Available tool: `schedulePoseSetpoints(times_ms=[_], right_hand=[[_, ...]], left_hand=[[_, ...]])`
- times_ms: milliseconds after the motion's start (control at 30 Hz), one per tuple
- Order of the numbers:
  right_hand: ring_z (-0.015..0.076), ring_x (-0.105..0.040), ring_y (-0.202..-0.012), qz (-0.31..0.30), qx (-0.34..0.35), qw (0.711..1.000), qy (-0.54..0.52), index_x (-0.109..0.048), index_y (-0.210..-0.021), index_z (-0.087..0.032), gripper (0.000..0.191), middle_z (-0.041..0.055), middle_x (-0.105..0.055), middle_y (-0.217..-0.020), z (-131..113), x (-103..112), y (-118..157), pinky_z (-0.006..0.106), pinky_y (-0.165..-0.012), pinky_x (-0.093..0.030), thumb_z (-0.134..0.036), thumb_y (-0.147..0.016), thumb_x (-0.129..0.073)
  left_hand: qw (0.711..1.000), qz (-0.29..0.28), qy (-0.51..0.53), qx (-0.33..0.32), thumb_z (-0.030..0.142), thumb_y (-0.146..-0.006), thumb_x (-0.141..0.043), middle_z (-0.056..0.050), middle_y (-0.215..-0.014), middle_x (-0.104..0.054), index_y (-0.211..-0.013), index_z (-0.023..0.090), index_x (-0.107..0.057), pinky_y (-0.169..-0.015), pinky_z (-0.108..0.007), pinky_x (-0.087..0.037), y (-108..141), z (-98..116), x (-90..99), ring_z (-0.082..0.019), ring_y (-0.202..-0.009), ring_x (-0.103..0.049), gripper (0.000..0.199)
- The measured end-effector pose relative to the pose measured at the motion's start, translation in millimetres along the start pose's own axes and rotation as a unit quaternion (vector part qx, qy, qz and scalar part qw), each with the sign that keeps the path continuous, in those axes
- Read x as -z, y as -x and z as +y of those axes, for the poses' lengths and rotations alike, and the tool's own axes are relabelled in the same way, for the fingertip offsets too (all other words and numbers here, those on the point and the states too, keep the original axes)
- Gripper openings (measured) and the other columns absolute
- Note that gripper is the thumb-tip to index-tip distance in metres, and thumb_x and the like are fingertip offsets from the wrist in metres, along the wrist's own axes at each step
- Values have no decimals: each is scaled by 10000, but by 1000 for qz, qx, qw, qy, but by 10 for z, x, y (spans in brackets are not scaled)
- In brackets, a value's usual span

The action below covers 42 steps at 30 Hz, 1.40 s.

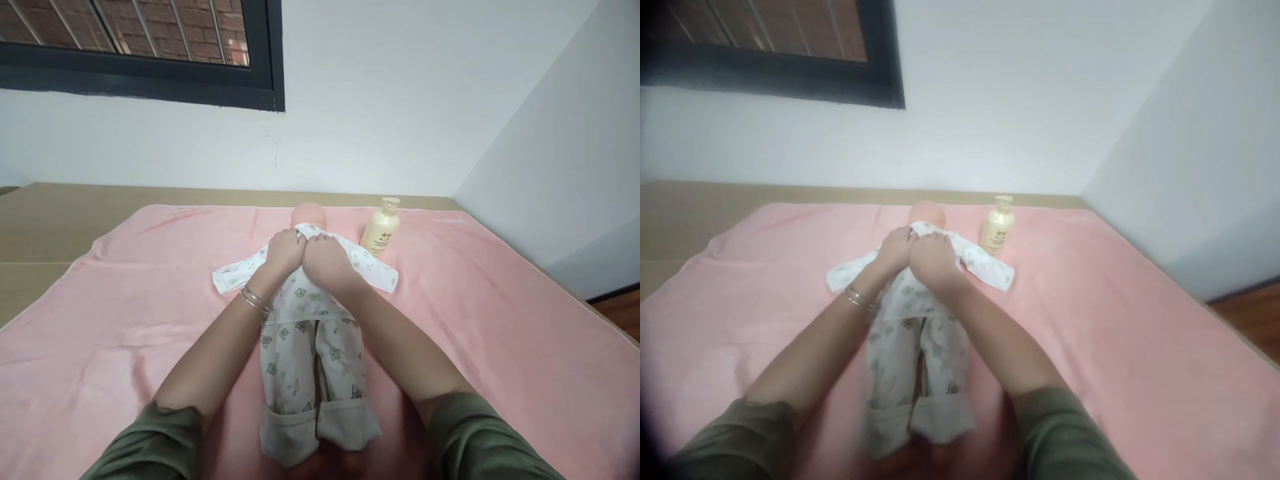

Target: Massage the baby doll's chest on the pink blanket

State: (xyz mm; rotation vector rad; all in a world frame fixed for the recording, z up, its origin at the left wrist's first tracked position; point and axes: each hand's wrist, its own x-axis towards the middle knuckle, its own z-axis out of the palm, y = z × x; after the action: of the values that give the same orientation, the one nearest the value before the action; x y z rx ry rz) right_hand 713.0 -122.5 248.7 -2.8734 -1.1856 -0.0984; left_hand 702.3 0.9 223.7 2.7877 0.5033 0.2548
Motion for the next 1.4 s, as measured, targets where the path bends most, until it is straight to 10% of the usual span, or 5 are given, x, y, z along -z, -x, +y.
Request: schedulePoseSetpoints(times_ms=[733,1233,1400], right_hand=[[313,-671,-1082,-24,-77,981,-178,-675,-1200,-167,609,141,-721,-1215,559,-161,-313,340,-846,-476,-622,-996,-326],[312,-655,-1057,-5,5,1000,17,-712,-1013,-114,346,216,-709,-1093,71,-15,-2,394,-929,-466,-155,-985,-369],[323,-679,-1064,-30,-98,987,-127,-709,-1128,-135,521,182,-734,-1143,353,5,-153,376,-872,-481,-455,-1047,-306]], left_hand=[[999,-1,-18,-26,339,-976,-312,-194,-1211,-675,-1183,103,-631,-965,-447,-481,93,58,53,-344,-1128,-630,448],[995,-61,83,-10,483,-972,-251,-166,-1246,-696,-1119,162,-666,-934,-401,-498,-7,-134,95,-316,-1133,-653,544],[998,-36,-43,-13,366,-1000,-284,-225,-1236,-682,-1223,76,-634,-1023,-427,-462,239,168,249,-332,-1200,-631,507]])
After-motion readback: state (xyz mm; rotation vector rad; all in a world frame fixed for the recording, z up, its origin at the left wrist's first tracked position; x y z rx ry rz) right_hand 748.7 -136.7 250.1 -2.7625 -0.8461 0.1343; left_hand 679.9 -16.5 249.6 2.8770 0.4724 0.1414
